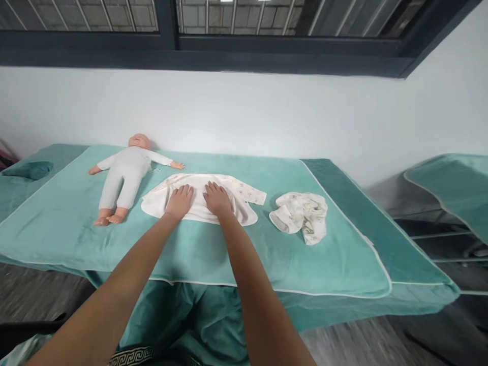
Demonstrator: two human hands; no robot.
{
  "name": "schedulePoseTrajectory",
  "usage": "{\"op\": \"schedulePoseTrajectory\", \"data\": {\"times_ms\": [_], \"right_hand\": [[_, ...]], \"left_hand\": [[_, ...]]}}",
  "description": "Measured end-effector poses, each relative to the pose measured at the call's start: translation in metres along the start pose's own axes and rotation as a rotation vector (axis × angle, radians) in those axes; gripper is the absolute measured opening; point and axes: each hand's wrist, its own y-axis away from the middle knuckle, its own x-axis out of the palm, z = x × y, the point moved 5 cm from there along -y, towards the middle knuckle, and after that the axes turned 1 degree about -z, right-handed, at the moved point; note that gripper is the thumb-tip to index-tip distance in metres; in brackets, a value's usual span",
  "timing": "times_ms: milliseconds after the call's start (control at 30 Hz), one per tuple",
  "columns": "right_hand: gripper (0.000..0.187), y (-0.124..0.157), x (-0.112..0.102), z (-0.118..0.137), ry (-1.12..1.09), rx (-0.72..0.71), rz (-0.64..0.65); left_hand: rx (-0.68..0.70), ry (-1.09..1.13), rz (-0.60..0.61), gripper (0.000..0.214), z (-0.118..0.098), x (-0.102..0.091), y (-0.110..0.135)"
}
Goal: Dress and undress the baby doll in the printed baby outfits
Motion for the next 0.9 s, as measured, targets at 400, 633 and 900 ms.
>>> {"op": "schedulePoseTrajectory", "data": {"times_ms": [400,633,900], "right_hand": [[0.06,0.036,-0.005,0.013,-0.026,0.111,-0.002],[0.057,0.121,-0.009,0.043,0.019,0.082,-0.09],[0.058,0.193,-0.002,0.068,-0.174,0.132,-0.15]], "left_hand": [[0.014,0.092,-0.035,0.05,0.02,-0.012,0.088],[-0.119,0.156,-0.088,0.052,0.028,-0.01,0.086],[-0.256,0.28,-0.063,0.053,0.039,-0.017,0.093]]}}
